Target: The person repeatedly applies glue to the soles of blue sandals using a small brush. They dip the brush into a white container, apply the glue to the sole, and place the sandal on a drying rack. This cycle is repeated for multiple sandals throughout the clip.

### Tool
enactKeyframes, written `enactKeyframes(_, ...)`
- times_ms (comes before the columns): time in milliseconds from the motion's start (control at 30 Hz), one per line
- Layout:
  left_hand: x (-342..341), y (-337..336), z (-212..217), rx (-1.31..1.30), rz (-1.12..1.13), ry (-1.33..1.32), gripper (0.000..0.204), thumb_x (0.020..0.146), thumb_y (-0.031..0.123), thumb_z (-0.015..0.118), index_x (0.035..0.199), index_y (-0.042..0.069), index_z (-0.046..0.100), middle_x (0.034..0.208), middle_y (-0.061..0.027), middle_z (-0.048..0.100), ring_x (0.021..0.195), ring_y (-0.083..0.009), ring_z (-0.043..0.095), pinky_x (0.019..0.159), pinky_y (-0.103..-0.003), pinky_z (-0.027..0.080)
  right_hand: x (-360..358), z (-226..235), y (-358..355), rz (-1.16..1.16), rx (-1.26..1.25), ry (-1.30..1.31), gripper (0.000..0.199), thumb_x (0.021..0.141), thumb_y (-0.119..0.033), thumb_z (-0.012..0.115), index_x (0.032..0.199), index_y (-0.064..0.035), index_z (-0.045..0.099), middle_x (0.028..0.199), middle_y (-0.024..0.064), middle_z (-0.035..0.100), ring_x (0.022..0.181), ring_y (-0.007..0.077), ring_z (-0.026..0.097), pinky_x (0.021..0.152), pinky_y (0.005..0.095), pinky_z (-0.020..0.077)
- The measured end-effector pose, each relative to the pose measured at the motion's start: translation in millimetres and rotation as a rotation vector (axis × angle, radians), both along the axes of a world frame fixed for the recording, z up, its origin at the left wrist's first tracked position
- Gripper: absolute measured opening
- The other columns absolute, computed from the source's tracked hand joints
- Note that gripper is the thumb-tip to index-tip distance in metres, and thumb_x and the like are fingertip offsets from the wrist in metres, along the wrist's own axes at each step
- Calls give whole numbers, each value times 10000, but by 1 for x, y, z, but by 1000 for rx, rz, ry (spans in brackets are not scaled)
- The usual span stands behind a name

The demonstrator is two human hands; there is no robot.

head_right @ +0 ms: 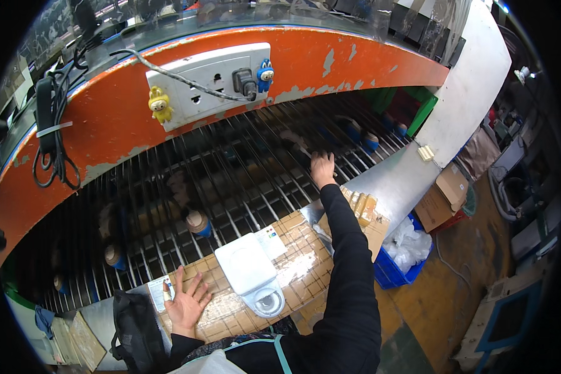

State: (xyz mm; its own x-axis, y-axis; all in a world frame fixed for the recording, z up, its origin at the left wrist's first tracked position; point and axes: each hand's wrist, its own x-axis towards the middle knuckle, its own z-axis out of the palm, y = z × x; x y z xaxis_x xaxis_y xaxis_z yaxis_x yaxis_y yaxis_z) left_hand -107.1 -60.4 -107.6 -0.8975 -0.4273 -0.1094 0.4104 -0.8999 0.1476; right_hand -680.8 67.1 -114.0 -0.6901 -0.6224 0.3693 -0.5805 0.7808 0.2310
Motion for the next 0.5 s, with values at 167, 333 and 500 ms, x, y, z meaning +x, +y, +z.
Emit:
enactKeyframes(167, -1, 0, -1, -34, 3, -36, 708, 915, 606, 450, 1508, 284, 236, 1442, -286, 370, 1212, -499, 482, 999, -620, 394, 18, 16, -8, -272, -207, -189, 503, 681, -269, 761, 1110, -93, 569, 1042, 103, 684, 1169, 286, 525, 976, 484, 372)
enactKeyframes(333, 0, -1, 0, -38, -10, -52, 703, 916, 601, 456, 1505, 285, 240, 1439, -285, 372, 1207, -496, 487, 994, -618, 402, -3, 42, -5, -231, -155, -276, 836, 540, -390, 876, 1238, -112, 509, 1135, 165, 641, 1182, 305, 511, 948, 541, 400)
enactKeyframes(500, -1, -3, 0, -137, -35, -91, 668, 920, 600, 449, 1490, 296, 278, 1420, -252, 419, 1218, -463, 493, 1002, -604, 398, -11, 29, 6, -95, -209, -530, 945, 521, -421, 888, 1266, -45, 445, 1175, 248, 602, 1108, 388, 584, 936, 472, 477)
